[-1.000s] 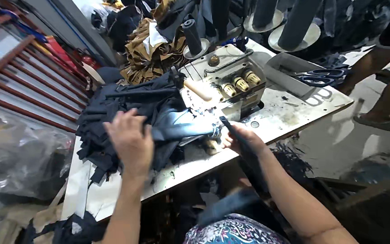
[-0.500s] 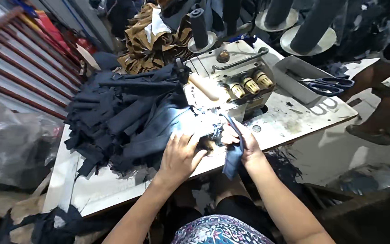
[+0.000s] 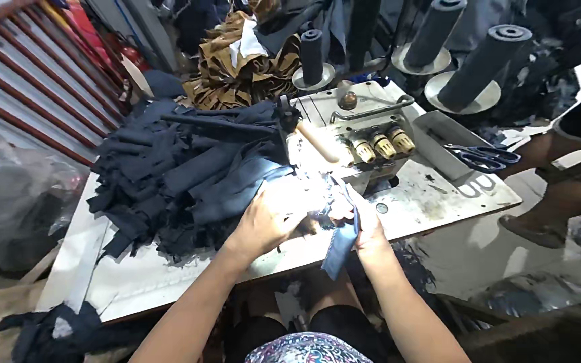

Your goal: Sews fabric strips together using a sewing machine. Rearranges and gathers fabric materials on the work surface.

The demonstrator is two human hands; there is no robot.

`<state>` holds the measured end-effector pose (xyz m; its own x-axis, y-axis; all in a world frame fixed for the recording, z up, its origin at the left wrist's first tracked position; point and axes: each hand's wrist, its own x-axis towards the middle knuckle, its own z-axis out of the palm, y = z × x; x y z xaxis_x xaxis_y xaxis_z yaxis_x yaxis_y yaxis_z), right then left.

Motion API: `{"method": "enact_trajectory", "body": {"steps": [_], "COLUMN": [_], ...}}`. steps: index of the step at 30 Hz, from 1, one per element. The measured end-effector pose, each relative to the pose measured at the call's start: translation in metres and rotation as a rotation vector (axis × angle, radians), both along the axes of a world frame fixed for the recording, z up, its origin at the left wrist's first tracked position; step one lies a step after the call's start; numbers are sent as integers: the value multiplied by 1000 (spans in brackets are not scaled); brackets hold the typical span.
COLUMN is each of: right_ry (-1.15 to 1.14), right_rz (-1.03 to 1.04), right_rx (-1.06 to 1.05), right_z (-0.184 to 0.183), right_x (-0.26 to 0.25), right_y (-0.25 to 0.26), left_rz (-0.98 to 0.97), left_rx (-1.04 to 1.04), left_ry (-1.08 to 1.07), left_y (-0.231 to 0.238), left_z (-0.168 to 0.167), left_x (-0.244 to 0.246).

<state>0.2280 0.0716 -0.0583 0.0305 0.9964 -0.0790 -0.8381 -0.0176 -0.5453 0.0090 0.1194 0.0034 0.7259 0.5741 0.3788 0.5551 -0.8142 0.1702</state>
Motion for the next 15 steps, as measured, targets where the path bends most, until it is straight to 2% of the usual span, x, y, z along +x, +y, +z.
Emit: {"method": "enact_trajectory", "body": {"steps": [2, 5, 8, 10, 12, 13, 15], "right_ry": [-98, -366, -593, -530, -395, -318, -199], "right_rz": [-2, 46, 125, 290, 435, 476, 472], "right_rx": [7, 55, 205, 392, 639, 733, 760], "right_z": [-2, 1, 17, 27, 36, 40, 43], "right_x": [-1, -10, -24, -29, -25, -21, -8], "right_y": [-3, -16, -41, -58, -62, -60, -54], "left_rz": [-64, -3, 111, 98, 48, 70, 225], "left_rx": [22, -115, -286, -299, -286, -232, -5], "left_ry": [59, 90, -170, -384, -484, -473, -346], "left_y": [15, 20, -26, -60, -72, -70, -49], "left_z": [4, 9, 20, 27, 42, 53, 75], "left_x": [-3, -9, 2, 8, -3, -16, -49]}}
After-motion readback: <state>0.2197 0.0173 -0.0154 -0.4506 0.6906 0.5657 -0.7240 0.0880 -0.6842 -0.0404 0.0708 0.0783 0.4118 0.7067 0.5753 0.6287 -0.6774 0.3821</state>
